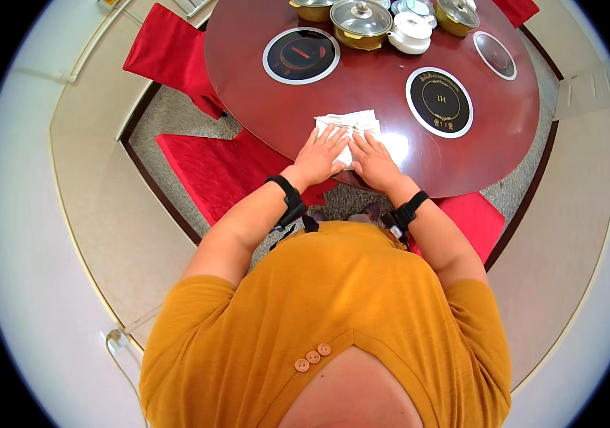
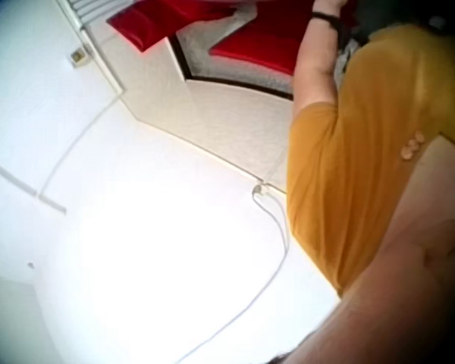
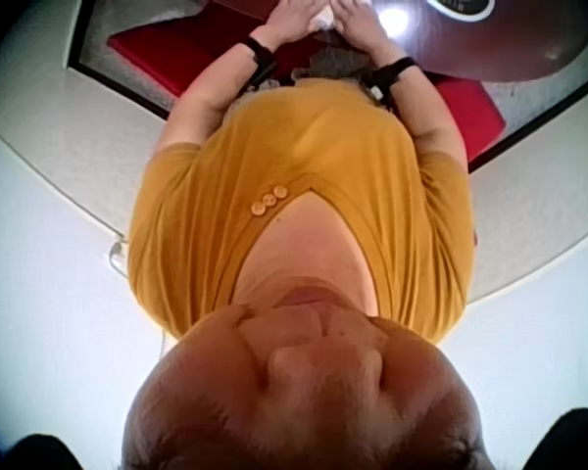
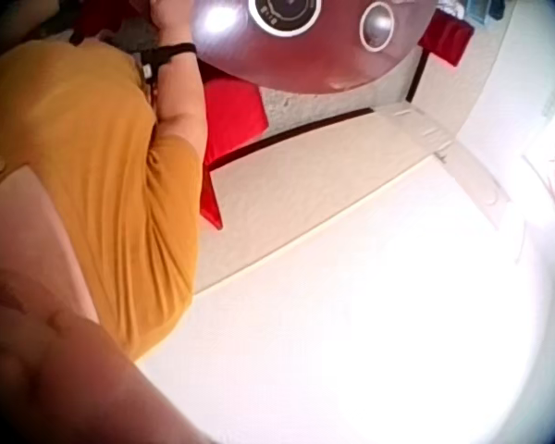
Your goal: The person wipes a circular table surface using a cloth, moving hot pot lids and dishes. The person then wipes a wall and a cable using the cloth.
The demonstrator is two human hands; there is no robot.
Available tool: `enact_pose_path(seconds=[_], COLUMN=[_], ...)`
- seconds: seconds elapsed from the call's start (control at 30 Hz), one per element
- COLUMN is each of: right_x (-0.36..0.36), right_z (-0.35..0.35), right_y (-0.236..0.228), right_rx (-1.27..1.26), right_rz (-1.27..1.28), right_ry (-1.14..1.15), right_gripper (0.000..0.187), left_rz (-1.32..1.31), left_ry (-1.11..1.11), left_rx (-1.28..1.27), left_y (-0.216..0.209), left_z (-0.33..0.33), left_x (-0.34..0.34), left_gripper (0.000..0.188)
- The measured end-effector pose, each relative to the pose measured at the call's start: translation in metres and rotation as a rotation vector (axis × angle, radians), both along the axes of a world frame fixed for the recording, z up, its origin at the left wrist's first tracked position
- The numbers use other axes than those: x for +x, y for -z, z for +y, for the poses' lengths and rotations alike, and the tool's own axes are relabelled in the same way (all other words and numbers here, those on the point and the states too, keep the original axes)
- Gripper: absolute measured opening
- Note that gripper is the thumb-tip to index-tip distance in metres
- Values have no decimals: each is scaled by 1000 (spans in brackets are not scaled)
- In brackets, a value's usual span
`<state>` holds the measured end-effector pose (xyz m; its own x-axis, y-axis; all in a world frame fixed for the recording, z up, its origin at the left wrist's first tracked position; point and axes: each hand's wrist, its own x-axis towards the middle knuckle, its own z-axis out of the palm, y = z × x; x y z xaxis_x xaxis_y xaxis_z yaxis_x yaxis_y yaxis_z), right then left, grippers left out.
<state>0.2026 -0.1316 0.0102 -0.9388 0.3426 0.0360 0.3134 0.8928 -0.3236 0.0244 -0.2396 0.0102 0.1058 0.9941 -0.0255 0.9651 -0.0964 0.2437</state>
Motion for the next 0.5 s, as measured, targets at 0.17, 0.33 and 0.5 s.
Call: enact_pose_path(seconds=[0.17,0.33,0.5], right_x=[5,17,36], right_z=[18,36,37], right_y=[3,2,16], right_rx=[-229,-38,117], right_rz=[165,246,66], right_ry=[22,267,347], right_gripper=[47,46,49], left_rz=[-40,-58,-21], left_ry=[-80,-67,-110], left_rx=[56,51,95], left_y=[-10,2,14], left_z=[-4,17,42], left_x=[18,26,25], left_gripper=[68,58,56])
